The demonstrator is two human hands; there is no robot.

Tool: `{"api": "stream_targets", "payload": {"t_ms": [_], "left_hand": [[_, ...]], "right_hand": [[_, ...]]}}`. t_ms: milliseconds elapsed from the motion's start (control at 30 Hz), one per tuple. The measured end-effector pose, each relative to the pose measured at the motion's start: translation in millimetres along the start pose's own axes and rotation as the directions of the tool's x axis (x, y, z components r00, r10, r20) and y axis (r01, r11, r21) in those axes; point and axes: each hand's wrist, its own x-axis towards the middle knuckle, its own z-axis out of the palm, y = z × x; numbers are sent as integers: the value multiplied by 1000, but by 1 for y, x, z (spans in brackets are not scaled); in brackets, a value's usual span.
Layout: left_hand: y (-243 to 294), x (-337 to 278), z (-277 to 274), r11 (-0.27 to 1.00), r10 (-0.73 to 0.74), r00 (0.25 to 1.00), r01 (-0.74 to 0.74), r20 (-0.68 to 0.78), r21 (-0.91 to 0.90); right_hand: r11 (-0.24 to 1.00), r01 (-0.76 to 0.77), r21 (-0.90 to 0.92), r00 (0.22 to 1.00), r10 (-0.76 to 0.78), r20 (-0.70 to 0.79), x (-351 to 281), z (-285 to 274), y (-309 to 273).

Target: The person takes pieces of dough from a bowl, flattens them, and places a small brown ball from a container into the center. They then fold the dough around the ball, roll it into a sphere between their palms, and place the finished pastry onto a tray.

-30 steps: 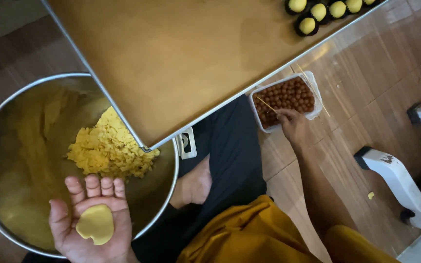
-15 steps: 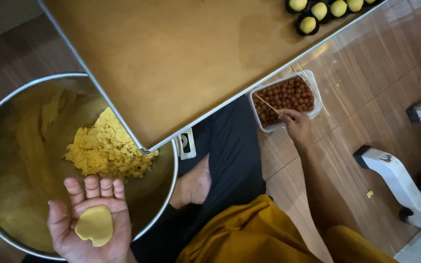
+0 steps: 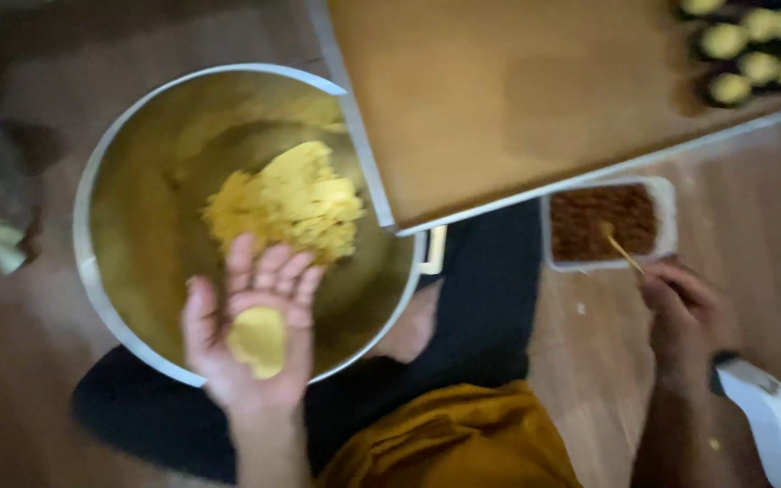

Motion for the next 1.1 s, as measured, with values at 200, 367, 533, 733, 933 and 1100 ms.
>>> {"api": "stream_targets", "payload": {"t_ms": [200, 367, 533, 733, 933, 1100], "left_hand": [[1, -2, 16, 999, -1, 996, -4, 90, 53], [3, -1, 15, 998, -47, 983, 38, 179, 57], [5, -1, 12, 997, -57, 987, 49, 151, 56], [4, -2, 12, 998, -52, 986, 44, 158, 55], [2, -1, 7, 1000, 4, 980, -7, 197, 14], [1, -1, 7, 1000, -1, 985, -1, 173, 8]], "right_hand": [[887, 361, -288, 910, -267, 316, -30, 109, -110], [792, 582, -184, 724, -402, 560, -46, 218, -181], [842, 531, -94, 719, -389, 577, -54, 244, -178], [833, 534, -144, 733, -371, 570, -54, 249, -176], [820, 556, -136, 714, -387, 583, -53, 251, -187], [803, 562, -195, 716, -354, 602, -53, 250, -195]]}}
